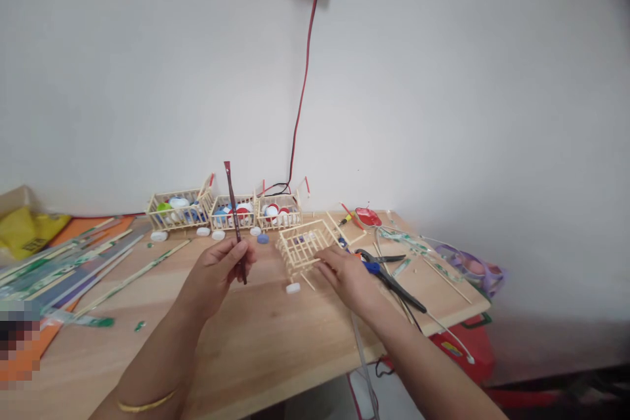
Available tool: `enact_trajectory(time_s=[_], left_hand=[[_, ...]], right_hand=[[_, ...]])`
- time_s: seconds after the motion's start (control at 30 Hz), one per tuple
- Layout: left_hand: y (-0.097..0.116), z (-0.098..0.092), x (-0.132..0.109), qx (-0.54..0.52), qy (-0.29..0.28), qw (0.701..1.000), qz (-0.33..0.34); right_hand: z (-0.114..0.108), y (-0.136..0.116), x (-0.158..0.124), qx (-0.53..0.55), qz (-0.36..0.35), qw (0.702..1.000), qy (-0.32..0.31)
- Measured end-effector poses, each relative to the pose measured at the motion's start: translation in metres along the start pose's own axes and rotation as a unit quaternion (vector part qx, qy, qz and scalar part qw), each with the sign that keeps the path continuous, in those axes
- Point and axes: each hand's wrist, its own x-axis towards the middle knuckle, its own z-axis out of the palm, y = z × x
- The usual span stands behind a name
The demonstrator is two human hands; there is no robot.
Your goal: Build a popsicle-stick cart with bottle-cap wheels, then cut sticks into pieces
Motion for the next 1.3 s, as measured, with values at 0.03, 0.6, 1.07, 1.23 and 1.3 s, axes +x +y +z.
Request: enact_trajectory(time_s=[0.03, 0.6, 1.07, 1.23, 1.3], left_hand=[[0.000, 0.001, 0.000, 0.001, 0.001, 1.000, 0.000], [-0.005, 0.006, 0.002, 0.035, 0.046, 0.998, -0.022], [-0.002, 0.009, 0.003, 0.042, 0.058, 0.996, -0.051], [-0.006, 0.008, 0.003, 0.033, 0.056, 0.997, -0.049], [-0.007, 0.008, 0.003, 0.033, 0.050, 0.997, -0.048]], right_hand=[[-0.007, 0.006, -0.001, -0.008, 0.004, 1.000, 0.006], [-0.010, 0.092, 0.086, -0.120, 0.092, 0.988, -0.011], [0.017, 0.117, 0.096, -0.083, 0.087, 0.993, -0.008], [0.019, 0.116, 0.096, -0.067, 0.078, 0.995, -0.001], [0.020, 0.115, 0.096, -0.062, 0.077, 0.995, 0.004]])
